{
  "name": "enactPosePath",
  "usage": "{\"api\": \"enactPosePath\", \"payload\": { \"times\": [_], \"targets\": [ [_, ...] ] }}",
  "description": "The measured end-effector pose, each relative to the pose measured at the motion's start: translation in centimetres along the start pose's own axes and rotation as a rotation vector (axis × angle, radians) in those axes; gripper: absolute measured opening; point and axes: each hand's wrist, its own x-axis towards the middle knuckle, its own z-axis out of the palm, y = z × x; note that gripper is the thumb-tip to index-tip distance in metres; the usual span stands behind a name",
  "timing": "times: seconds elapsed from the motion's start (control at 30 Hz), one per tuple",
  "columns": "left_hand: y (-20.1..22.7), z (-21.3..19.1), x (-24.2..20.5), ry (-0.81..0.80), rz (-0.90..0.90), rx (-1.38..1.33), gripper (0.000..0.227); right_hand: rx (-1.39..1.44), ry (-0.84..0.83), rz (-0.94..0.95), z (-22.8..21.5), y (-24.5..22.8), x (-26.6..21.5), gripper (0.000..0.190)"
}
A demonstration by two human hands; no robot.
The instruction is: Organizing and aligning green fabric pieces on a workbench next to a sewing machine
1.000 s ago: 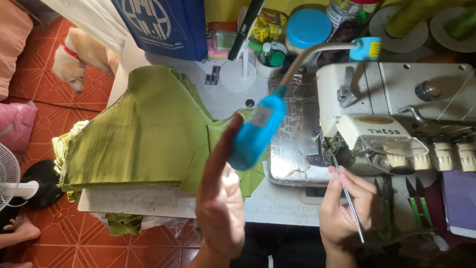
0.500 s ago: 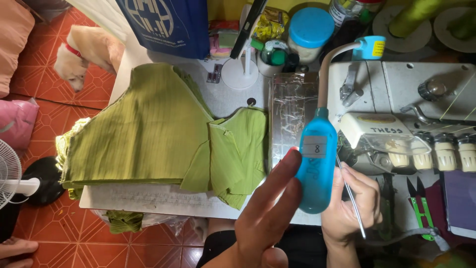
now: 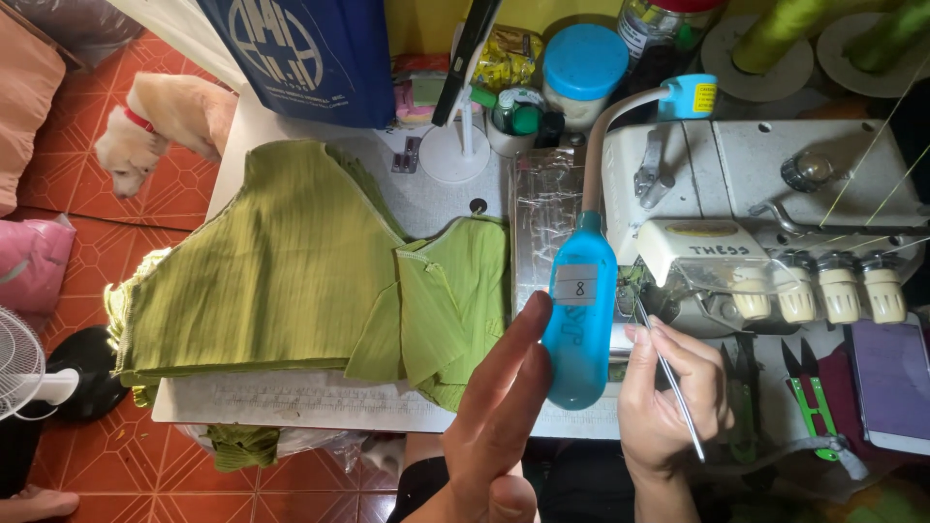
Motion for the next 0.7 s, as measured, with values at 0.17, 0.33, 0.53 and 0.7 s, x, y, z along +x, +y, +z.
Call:
{"api": "enactPosePath", "payload": {
  "times": [0.17,0.33,0.53,0.7],
  "targets": [
    [-0.9,0.4,-0.1,0.061,0.080,0.020,0.043,0.026,-0.010,0.020,0.0,0.2,-0.1,0.012],
    [-0.7,0.4,0.0,0.068,0.065,-0.022,0.043,0.025,-0.017,0.036,0.1,0.1,0.0,0.009],
    [-2.0,0.6,-0.1,0.088,0.136,-0.120,0.052,0.020,-0.022,0.064,0.2,0.3,-0.4,0.008],
    [-1.6,0.7,0.2,0.083,0.052,-0.282,0.066,0.026,-0.025,0.059,0.2,0.3,-0.2,0.010]
  ]
}}
